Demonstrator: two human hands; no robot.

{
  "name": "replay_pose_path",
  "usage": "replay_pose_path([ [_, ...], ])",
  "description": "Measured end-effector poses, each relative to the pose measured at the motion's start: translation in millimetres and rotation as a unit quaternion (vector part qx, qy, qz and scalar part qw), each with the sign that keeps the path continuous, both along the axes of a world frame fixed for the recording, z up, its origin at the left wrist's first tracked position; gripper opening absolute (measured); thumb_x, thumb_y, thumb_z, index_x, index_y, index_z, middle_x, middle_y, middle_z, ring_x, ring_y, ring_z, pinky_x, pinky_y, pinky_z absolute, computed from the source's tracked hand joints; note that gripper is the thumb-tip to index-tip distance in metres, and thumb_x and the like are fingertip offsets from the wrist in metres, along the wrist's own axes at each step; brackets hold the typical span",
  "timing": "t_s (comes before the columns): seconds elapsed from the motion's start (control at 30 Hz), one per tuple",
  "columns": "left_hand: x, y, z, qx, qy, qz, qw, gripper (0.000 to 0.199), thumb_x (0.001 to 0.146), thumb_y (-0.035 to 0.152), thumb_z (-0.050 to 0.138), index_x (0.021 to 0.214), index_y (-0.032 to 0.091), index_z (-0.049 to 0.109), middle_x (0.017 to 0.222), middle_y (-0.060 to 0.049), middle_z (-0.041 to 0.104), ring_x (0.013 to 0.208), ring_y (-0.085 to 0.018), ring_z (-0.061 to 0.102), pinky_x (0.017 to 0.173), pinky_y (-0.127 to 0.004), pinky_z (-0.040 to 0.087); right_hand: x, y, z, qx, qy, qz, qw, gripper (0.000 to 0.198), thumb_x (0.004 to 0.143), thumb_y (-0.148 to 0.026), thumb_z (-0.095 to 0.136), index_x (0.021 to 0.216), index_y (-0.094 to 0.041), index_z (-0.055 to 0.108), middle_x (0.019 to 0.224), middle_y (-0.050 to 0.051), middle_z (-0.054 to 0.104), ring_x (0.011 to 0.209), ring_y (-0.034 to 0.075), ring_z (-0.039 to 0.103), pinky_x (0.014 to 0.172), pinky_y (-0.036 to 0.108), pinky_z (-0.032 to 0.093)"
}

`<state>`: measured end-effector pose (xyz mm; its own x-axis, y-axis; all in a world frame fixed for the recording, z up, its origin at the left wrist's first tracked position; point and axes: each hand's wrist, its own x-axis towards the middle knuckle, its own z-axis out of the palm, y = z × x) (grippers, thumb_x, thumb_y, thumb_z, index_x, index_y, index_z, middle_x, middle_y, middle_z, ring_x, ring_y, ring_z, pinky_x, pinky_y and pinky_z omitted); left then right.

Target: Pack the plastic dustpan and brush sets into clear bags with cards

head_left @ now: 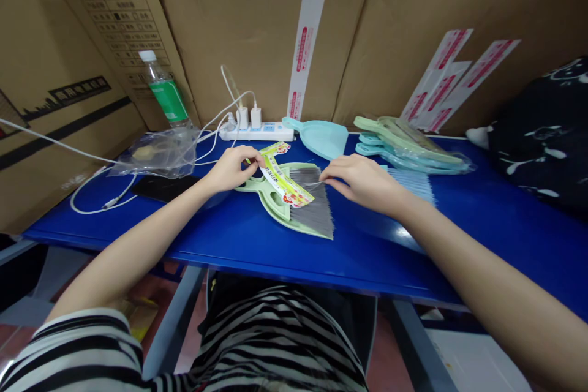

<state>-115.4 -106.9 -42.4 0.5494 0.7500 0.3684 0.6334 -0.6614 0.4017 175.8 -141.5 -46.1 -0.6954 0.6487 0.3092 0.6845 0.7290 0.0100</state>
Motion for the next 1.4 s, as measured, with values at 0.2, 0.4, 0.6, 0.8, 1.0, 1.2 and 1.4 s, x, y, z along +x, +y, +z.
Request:
replay_pose_path([
  [0.2, 5.8, -11.7, 1.7, 0.038, 0.037, -0.019, 0.998, 0.025, 0.091, 0.031, 0.052, 0.099, 0.020, 0.072, 0.112, -0.007, 0.068, 0.105, -0.023, 0.059, 0.097, -0.042, 0.047, 0.5, -0.8, -0.2, 0.000, 0.001, 0.005, 1.000, 0.027, 0.091, -0.015, 0.045, 0.086, -0.022, 0.070, 0.087, 0.007, 0.075, 0.082, 0.022, 0.067, 0.072, 0.034, 0.045],
  [0.4, 15.4, -30.2, 0.4, 0.079, 0.083, -0.096, 0.989, 0.032, 0.097, 0.041, 0.052, 0.111, 0.023, 0.073, 0.102, -0.007, 0.067, 0.100, -0.023, 0.057, 0.095, -0.040, 0.046, 0.5, -0.1, -1.5, 0.001, -0.004, 0.006, 1.000, 0.026, 0.089, -0.014, 0.047, 0.087, -0.022, 0.071, 0.087, 0.007, 0.075, 0.083, 0.022, 0.067, 0.074, 0.035, 0.047],
  [0.6, 26.2, -44.6, -6.2, 0.085, 0.145, -0.194, 0.966, 0.032, 0.100, 0.039, 0.048, 0.117, 0.024, 0.071, 0.119, -0.010, 0.066, 0.109, -0.025, 0.060, 0.098, -0.041, 0.046, 0.4, -0.5, -0.9, 0.000, -0.013, 0.001, 1.000, 0.025, 0.090, -0.013, 0.048, 0.089, -0.021, 0.072, 0.089, 0.008, 0.076, 0.085, 0.023, 0.068, 0.075, 0.036, 0.048],
  [0.8, 25.7, -43.7, -6.0, 0.052, 0.142, -0.228, 0.962, 0.032, 0.101, 0.033, 0.046, 0.122, 0.026, 0.069, 0.128, -0.010, 0.066, 0.119, -0.026, 0.059, 0.103, -0.044, 0.044, 1.2, 0.3, -1.3, 0.009, -0.012, 0.001, 1.000, 0.027, 0.091, -0.013, 0.047, 0.091, -0.021, 0.072, 0.090, 0.007, 0.077, 0.085, 0.022, 0.069, 0.074, 0.035, 0.048],
  [1.0, 24.8, -44.9, -2.7, 0.029, 0.140, -0.233, 0.962, 0.036, 0.103, 0.032, 0.040, 0.124, 0.021, 0.068, 0.135, -0.009, 0.064, 0.121, -0.027, 0.051, 0.104, -0.047, 0.041, 0.4, -0.1, -1.4, 0.021, -0.020, -0.002, 1.000, 0.028, 0.090, -0.011, 0.048, 0.093, -0.021, 0.074, 0.090, 0.007, 0.077, 0.084, 0.022, 0.070, 0.074, 0.034, 0.049],
  [1.2, 23.1, -44.4, -2.1, 0.017, 0.163, -0.229, 0.960, 0.039, 0.104, 0.032, 0.035, 0.133, 0.028, 0.062, 0.141, -0.006, 0.059, 0.128, -0.028, 0.044, 0.108, -0.052, 0.037, 0.6, 0.0, -2.0, 0.038, -0.021, 0.004, 0.999, 0.026, 0.088, -0.010, 0.051, 0.093, -0.021, 0.074, 0.089, 0.006, 0.077, 0.083, 0.021, 0.070, 0.074, 0.032, 0.049],
  [1.4, 20.4, -42.4, -2.4, 0.068, 0.156, -0.218, 0.961, 0.037, 0.103, 0.037, 0.040, 0.124, 0.024, 0.068, 0.128, -0.010, 0.065, 0.118, -0.028, 0.048, 0.104, -0.049, 0.042, 1.6, 0.9, -2.7, 0.028, -0.014, 0.005, 0.999, 0.023, 0.088, -0.011, 0.053, 0.088, -0.021, 0.073, 0.085, 0.006, 0.076, 0.081, 0.021, 0.069, 0.071, 0.032, 0.047],
])
